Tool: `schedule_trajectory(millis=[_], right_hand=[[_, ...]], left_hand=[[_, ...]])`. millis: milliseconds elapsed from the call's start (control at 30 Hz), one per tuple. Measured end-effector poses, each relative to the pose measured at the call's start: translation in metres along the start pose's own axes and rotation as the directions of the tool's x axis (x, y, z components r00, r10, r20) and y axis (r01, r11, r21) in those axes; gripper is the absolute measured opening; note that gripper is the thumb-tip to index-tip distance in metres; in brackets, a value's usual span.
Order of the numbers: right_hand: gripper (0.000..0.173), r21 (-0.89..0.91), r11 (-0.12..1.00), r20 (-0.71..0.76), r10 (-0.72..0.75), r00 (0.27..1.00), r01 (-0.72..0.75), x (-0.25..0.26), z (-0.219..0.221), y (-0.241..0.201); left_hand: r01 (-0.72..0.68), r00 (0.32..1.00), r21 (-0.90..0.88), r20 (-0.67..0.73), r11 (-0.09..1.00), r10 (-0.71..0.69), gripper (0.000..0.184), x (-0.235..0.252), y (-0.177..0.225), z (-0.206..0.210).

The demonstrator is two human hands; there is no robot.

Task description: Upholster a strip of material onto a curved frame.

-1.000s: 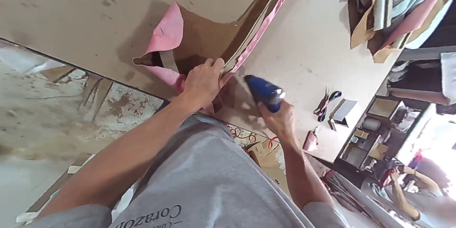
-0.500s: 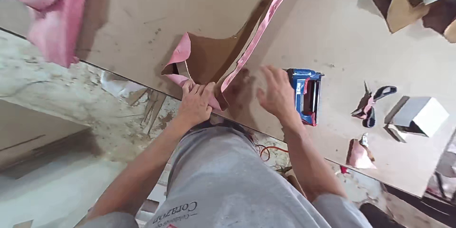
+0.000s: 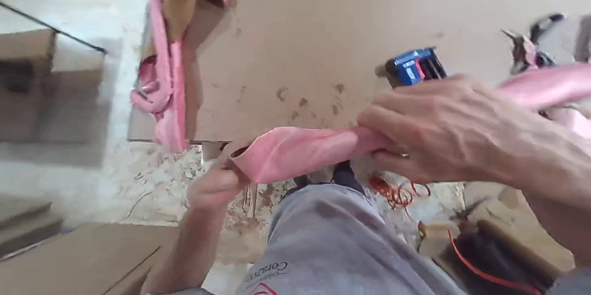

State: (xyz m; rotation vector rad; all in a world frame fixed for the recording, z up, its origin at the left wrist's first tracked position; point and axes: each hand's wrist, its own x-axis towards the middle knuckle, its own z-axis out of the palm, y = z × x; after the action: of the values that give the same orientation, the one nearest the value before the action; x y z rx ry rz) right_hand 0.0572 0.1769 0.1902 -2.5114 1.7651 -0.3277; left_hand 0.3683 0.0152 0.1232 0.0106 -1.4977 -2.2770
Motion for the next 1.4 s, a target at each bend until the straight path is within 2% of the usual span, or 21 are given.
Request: schedule_trajectory(millis=[67, 100, 133, 200, 233, 300, 433, 500, 567, 667, 733, 833, 933, 1000, 1033, 1100, 1167, 1233, 1300, 1333, 1400], right_hand=[[0.029, 0.046, 0.989, 0.087, 0.138, 0.987, -0.142, -0.025, 0.023, -0.042], [0.03, 0.086, 0.972, 0.132, 0.205, 0.97, -0.217, -0.034, 0.038, -0.059], [0.03, 0.131, 0.947, 0.163, 0.271, 0.949, -0.294, -0.041, 0.054, -0.074], [0.031, 0.214, 0.88, 0.185, 0.389, 0.902, -0.423, -0.051, 0.091, -0.102], [0.03, 0.241, 0.849, 0.179, 0.437, 0.881, -0.47, -0.053, 0.108, -0.114], [0.032, 0.306, 0.777, 0.175, 0.522, 0.835, -0.55, -0.056, 0.138, -0.133], [0.033, 0.471, 0.599, 0.146, 0.671, 0.727, -0.648, -0.067, 0.195, -0.145], [0.03, 0.475, 0.609, 0.054, 0.701, 0.711, -0.636, -0.078, 0.221, -0.142], [0.028, 0.437, 0.66, -0.021, 0.687, 0.726, -0.612, -0.089, 0.235, -0.131], [0.026, 0.447, 0.682, -0.045, 0.663, 0.747, -0.578, -0.098, 0.242, -0.106], [0.026, 0.486, 0.657, -0.021, 0.668, 0.744, -0.576, -0.099, 0.244, -0.084], [0.025, 0.516, 0.628, 0.028, 0.667, 0.744, -0.582, -0.098, 0.243, -0.052], [0.022, 0.543, 0.592, 0.092, 0.663, 0.743, -0.595, -0.1, 0.236, -0.034], [0.023, 0.534, 0.556, 0.133, 0.689, 0.712, -0.637, -0.1, 0.217, -0.033], [0.024, 0.509, 0.53, 0.148, 0.723, 0.675, -0.678, -0.099, 0.2, -0.037], [0.026, 0.433, 0.466, 0.15, 0.807, 0.572, -0.771, -0.094, 0.163, -0.053], [0.029, 0.388, 0.418, 0.054, 0.879, 0.473, -0.821, -0.081, 0.148, -0.083], [0.031, 0.445, 0.372, -0.03, 0.915, 0.402, -0.814, -0.067, 0.158, -0.1], [0.042, 0.636, 0.311, -0.137, 0.946, 0.294, -0.706, -0.059, 0.201, -0.105], [0.05, 0.733, 0.278, -0.211, 0.96, 0.182, -0.621, -0.053, 0.231, -0.104], [0.054, 0.824, 0.203, -0.336, 0.926, -0.169, -0.528, -0.025, 0.292, -0.098]], left_hand=[[0.101, 0.976, 0.099, 0.183, 0.99, -0.118, 0.058, 0.008, 0.005, -0.013], [0.15, 0.955, 0.235, 0.217, 0.96, -0.203, 0.058, 0.01, 0.007, -0.016], [0.201, 0.929, 0.435, 0.198, 0.877, -0.311, 0.052, 0.015, 0.009, -0.015], [0.267, 0.856, 0.808, 0.051, 0.525, -0.514, 0.052, 0.023, 0.003, -0.003], [0.289, 0.805, 0.887, -0.02, 0.362, -0.593, 0.048, 0.028, -0.005, 0.003], [0.365, 0.703, 0.903, -0.109, 0.225, -0.703, 0.035, 0.035, -0.023, 0.006], [0.606, 0.61, 0.737, -0.188, 0.3, -0.77, 0.023, 0.035, -0.058, 0.005], [0.723, 0.522, 0.622, -0.204, 0.302, -0.828, 0.019, 0.034, -0.078, 0.003], [0.785, 0.406, 0.57, -0.178, 0.242, -0.896, 0.019, 0.041, -0.095, 0.0], [0.763, 0.248, 0.618, -0.01, 0.189, -0.969, 0.021, 0.069, -0.11, -0.001], [0.743, 0.2, 0.64, 0.067, 0.196, -0.978, 0.031, 0.093, -0.118, 0.006], [0.721, 0.159, 0.68, 0.026, 0.134, -0.987, 0.052, 0.136, -0.125, 0.024], [0.647, 0.119, 0.755, 0.035, 0.104, -0.992, 0.043, 0.164, -0.136, 0.03], [0.694, 0.073, 0.708, 0.118, 0.135, -0.99, 0.034, 0.178, -0.135, 0.029], [0.75, 0.072, 0.637, 0.189, 0.178, -0.979, 0.033, 0.183, -0.133, 0.028], [0.827, 0.119, 0.482, 0.354, 0.29, -0.928, 0.033, 0.191, -0.128, 0.021], [0.832, 0.129, 0.417, 0.496, 0.366, -0.858, 0.031, 0.19, -0.129, 0.005], [0.807, 0.096, 0.442, 0.556, 0.392, -0.826, 0.031, 0.193, -0.134, -0.013], [0.767, 0.082, 0.523, 0.494, 0.371, -0.865, 0.032, 0.194, -0.138, -0.024], [0.739, 0.097, 0.578, 0.419, 0.348, -0.903, 0.034, 0.192, -0.139, -0.024], [0.722, 0.164, 0.626, 0.26, 0.295, -0.952, 0.035, 0.184, -0.143, -0.021]])
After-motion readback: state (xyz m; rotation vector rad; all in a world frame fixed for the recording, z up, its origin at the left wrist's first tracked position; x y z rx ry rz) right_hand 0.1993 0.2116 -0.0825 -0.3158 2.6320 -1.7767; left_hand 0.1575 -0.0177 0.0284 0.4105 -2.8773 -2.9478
